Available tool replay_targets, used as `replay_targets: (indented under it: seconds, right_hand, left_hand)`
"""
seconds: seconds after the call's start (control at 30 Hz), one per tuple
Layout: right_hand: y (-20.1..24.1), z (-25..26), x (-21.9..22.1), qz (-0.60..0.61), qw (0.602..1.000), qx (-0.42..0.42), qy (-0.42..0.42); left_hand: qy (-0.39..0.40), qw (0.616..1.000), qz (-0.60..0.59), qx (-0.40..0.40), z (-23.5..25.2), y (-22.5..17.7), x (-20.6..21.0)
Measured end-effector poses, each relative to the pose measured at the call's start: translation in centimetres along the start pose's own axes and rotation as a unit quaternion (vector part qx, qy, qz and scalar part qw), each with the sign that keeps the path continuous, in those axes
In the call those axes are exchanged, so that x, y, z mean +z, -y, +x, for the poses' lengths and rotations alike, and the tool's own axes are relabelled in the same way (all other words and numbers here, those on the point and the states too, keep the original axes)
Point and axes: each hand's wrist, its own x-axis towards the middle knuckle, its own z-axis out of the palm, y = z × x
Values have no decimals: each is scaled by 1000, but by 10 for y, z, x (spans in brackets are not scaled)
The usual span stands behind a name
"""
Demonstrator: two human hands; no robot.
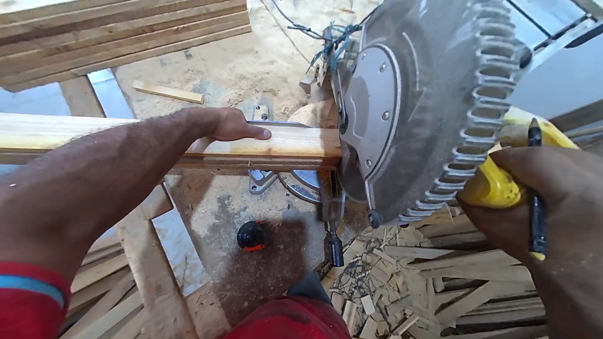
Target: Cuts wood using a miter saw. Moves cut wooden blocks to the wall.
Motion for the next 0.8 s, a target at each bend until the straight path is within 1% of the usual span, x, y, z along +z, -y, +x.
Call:
replay_targets:
  seconds: [0.43, 0.57, 0.8]
  right_hand:
    - [3, -3, 3, 1, 1000, -4, -9]
    - [4, -6, 5, 4, 1000, -2, -17]
    - [7, -9, 8, -4, 1000, -3, -19]
  left_hand:
    - [-1, 1000, 0, 1, 3, 2, 0]
    - [-12, 1000, 16, 7, -13, -5, -1]
    - [-22, 1000, 8, -3, -17, -7, 0]
